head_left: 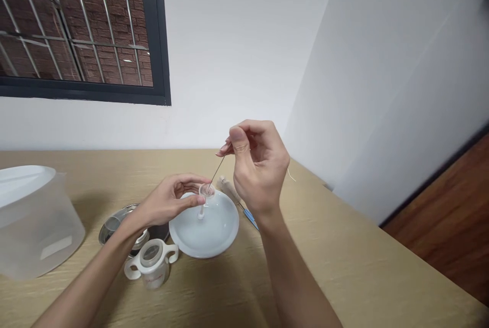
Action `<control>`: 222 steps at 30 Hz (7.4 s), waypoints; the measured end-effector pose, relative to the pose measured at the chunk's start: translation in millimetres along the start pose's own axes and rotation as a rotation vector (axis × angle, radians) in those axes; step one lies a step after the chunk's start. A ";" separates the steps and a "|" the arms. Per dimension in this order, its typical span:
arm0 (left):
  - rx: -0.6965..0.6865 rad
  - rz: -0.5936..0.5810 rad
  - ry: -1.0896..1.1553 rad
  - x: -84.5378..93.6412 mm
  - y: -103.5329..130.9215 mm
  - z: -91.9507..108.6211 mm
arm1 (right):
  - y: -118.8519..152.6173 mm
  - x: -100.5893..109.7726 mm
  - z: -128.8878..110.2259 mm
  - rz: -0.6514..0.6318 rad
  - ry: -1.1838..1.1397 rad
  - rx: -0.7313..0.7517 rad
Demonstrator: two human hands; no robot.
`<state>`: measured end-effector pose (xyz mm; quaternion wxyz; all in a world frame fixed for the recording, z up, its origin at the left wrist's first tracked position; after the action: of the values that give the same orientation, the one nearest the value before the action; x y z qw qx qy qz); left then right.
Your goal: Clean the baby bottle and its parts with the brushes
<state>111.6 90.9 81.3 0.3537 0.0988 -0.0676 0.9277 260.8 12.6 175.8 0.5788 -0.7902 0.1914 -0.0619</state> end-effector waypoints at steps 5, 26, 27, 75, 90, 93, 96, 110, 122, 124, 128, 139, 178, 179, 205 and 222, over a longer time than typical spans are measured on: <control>-0.043 0.076 0.051 8.7 2.1 5.1 | 2.9 -8.9 11.1 -0.106 -0.042 -0.089; -0.210 0.219 0.224 14.0 5.2 13.3 | 35.8 -46.7 48.7 -0.244 -0.128 -0.309; -0.211 0.214 0.251 13.6 4.6 12.4 | 36.2 -46.9 49.4 -0.254 -0.127 -0.307; -0.081 0.011 -0.115 6.0 0.1 -1.9 | 2.5 2.4 12.8 0.259 -0.063 0.029; -0.106 0.088 -0.036 10.9 2.1 0.8 | 20.6 -24.7 30.1 0.091 -0.036 -0.037; -0.119 0.084 -0.016 10.7 2.6 1.4 | 20.8 -24.4 31.4 0.105 -0.008 -0.038; -0.125 0.094 -0.007 10.8 2.9 2.4 | 21.5 -24.8 33.7 0.103 0.000 -0.048; -0.141 0.146 0.023 13.7 4.2 6.2 | 30.1 -35.3 44.0 0.038 -0.031 -0.126; -0.115 0.138 0.068 14.5 5.2 7.6 | 30.4 -34.9 44.9 0.035 -0.041 -0.131; -0.111 0.138 0.067 14.1 5.5 7.6 | 30.8 -35.7 44.7 0.032 -0.050 -0.136; -0.118 0.136 0.052 13.7 6.3 8.3 | 32.0 -37.2 45.4 0.016 -0.057 -0.147; -0.134 0.152 0.035 15.2 6.4 9.1 | 34.1 -39.8 47.7 0.007 -0.083 -0.154; -0.134 0.215 0.091 21.4 6.6 12.6 | 41.8 -47.5 50.0 -0.076 -0.036 -0.163; -0.134 0.213 0.093 21.4 6.5 12.3 | 41.6 -47.7 49.8 -0.075 -0.039 -0.159; -0.100 0.202 0.141 20.7 6.9 9.5 | 42.0 -47.1 53.2 -0.075 -0.049 -0.180; -0.047 0.123 -0.086 10.9 14.5 17.3 | 29.8 -34.6 42.5 0.042 -0.044 -0.145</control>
<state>96.3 83.9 99.8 0.2948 0.1258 -0.1102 0.9408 235.7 55.7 138.4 0.5253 -0.8271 0.1991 -0.0185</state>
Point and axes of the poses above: each hand's wrist, its own y-axis away from the middle knuckle, its own x-axis out of the back of the hand, z = x × y, the point moved 5 cm from there along -y, towards the middle knuckle, and after that the axes turned 10 degrees about x, right-handed, at the moved point
